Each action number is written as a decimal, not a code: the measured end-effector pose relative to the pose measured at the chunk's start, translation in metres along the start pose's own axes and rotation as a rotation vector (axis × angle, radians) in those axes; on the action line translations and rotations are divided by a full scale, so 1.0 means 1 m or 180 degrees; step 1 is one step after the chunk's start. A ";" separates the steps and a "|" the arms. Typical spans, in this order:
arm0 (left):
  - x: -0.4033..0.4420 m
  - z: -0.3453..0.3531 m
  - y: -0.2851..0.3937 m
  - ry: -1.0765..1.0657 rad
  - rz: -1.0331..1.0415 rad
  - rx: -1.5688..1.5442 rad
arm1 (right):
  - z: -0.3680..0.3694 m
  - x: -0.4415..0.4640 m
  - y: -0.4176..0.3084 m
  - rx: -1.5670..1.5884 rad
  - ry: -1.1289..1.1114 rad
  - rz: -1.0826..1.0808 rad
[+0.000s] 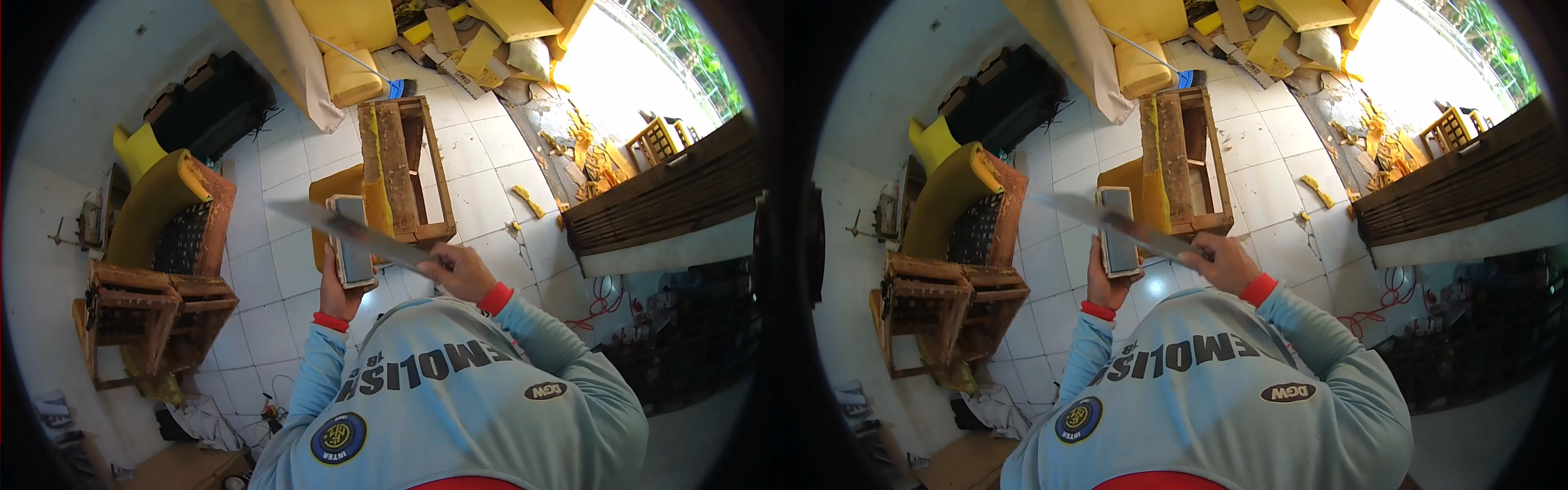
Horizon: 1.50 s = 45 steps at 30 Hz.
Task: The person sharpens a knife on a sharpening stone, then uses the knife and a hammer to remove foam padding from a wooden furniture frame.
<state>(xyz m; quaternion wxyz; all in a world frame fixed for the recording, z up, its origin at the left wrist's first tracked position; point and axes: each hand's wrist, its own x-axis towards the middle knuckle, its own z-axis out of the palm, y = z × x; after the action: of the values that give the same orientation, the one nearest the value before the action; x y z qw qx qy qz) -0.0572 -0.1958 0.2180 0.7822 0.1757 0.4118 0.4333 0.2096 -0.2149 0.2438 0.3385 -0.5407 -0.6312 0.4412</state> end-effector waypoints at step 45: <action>-0.017 -0.009 0.048 0.0291 0.0994 -0.0112 | -0.035 -0.018 0.037 0.0036 -0.0617 0.0292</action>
<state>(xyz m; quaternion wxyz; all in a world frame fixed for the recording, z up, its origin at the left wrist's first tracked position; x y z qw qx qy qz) -0.0948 -0.1833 0.2518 0.6887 0.2039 0.4070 0.5644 0.2587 -0.2251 0.2239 0.2583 -0.5219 -0.6331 0.5100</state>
